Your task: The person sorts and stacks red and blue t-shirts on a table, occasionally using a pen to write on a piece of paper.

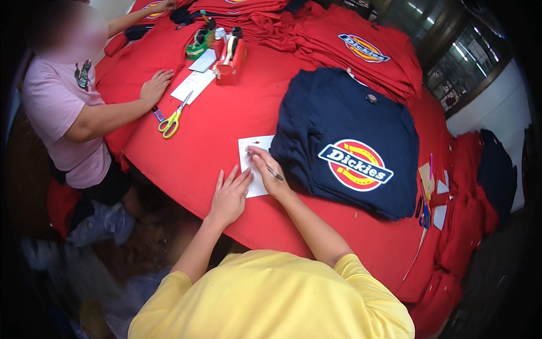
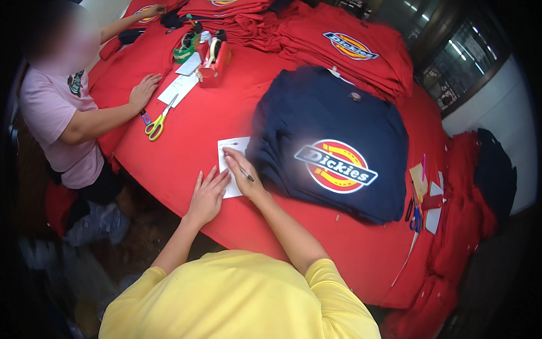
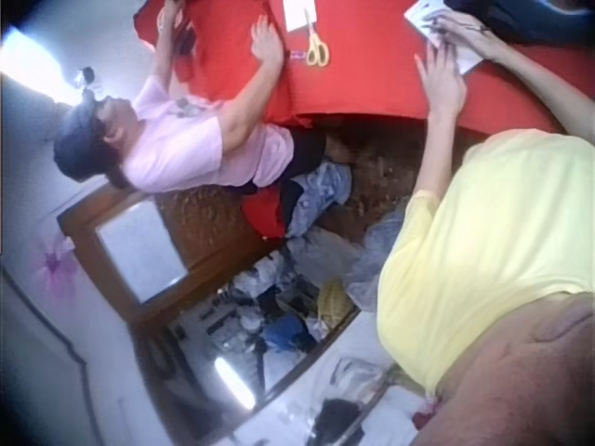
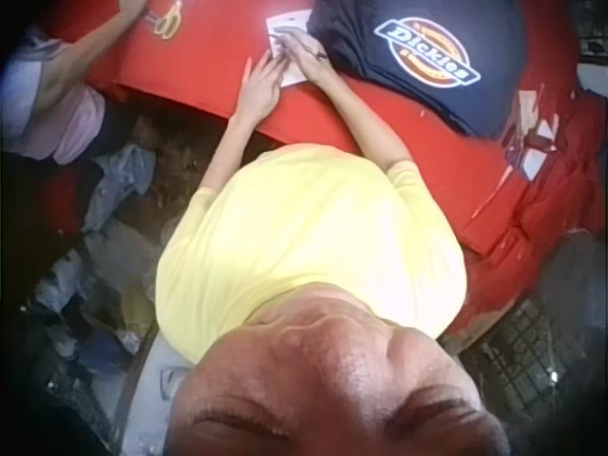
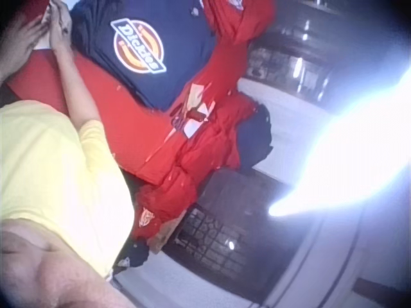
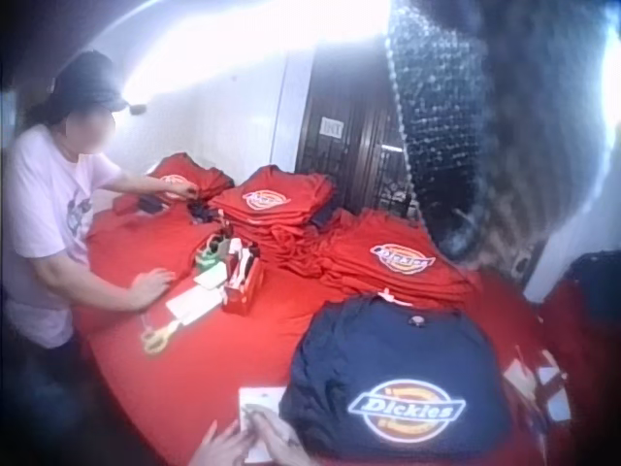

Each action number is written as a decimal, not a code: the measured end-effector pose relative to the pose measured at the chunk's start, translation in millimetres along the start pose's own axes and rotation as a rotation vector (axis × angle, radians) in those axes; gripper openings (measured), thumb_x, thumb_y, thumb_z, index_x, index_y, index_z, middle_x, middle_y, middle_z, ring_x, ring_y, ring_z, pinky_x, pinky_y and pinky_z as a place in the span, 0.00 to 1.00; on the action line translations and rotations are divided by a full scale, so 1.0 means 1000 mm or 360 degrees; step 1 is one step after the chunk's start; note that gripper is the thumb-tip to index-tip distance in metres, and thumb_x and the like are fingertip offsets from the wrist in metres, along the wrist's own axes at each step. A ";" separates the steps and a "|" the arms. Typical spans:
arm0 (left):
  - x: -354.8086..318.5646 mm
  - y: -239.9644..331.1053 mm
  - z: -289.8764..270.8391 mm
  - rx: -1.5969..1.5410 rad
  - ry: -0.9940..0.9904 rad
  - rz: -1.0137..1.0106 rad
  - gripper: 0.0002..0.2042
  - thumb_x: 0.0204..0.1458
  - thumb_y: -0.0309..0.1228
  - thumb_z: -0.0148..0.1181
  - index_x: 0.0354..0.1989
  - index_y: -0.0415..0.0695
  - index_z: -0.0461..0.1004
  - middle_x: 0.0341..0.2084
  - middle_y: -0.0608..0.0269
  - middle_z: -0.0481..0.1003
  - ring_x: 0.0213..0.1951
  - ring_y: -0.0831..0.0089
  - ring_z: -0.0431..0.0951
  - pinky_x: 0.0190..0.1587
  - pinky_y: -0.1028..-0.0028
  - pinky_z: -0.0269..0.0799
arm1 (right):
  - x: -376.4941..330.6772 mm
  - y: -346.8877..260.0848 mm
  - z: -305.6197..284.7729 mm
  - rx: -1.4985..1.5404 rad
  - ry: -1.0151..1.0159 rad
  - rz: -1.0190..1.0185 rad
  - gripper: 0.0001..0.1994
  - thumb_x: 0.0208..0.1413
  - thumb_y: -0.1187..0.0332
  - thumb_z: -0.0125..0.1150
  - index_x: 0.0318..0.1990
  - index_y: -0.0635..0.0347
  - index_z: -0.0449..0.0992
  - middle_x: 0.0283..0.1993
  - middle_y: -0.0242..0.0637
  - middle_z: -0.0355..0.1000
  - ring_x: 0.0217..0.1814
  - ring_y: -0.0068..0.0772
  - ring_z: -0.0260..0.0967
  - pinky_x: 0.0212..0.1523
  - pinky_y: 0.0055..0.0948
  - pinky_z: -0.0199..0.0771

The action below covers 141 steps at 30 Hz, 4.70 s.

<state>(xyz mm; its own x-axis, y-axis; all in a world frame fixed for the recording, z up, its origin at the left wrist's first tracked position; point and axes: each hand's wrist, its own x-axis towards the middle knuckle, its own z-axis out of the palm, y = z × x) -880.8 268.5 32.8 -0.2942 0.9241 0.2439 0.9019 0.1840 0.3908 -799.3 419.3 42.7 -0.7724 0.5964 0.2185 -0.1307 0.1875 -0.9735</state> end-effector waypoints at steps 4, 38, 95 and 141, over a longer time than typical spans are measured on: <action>0.027 -0.021 0.004 0.0016 0.0050 -0.0107 0.23 0.56 0.27 0.50 0.62 0.48 0.67 0.64 0.66 0.63 0.69 0.60 0.53 0.70 0.48 0.38 | 0.031 0.019 0.009 -0.0648 0.0248 -0.0427 0.09 0.59 0.69 0.55 0.42 0.66 0.72 0.44 0.47 0.70 0.50 0.43 0.67 0.51 0.36 0.65; 0.038 -0.022 -0.001 0.0013 0.0211 -0.0060 0.20 0.52 0.26 0.54 0.55 0.51 0.73 0.58 0.60 0.66 0.65 0.60 0.59 0.69 0.52 0.46 | 0.071 0.032 0.018 -0.0486 0.0367 -0.0028 0.21 0.62 0.57 0.55 0.22 0.64 0.76 0.16 0.37 0.71 0.17 0.25 0.64 0.24 0.28 0.65; 0.038 -0.023 0.001 -0.0001 0.0256 -0.0069 0.19 0.51 0.27 0.54 0.54 0.49 0.73 0.57 0.61 0.68 0.65 0.61 0.60 0.69 0.51 0.47 | 0.047 0.036 0.008 -0.0549 0.0292 -0.0102 0.14 0.62 0.67 0.52 0.28 0.68 0.75 0.20 0.38 0.71 0.22 0.23 0.66 0.25 0.26 0.66; 0.034 -0.030 0.003 -0.0264 0.0565 -0.0161 0.16 0.50 0.26 0.58 0.49 0.44 0.73 0.46 0.55 0.70 0.52 0.57 0.69 0.58 0.56 0.62 | 0.024 0.010 0.011 -0.0540 0.0266 -0.0305 0.10 0.62 0.70 0.49 0.33 0.69 0.71 0.24 0.40 0.68 0.28 0.36 0.67 0.31 0.31 0.65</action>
<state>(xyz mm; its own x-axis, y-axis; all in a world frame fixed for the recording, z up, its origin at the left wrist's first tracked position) -916.9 295.7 26.8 -0.4959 0.7258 0.4768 0.8081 0.1847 0.5593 -826.2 427.0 37.9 -0.6387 0.6390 0.4286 -0.0283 0.5371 -0.8431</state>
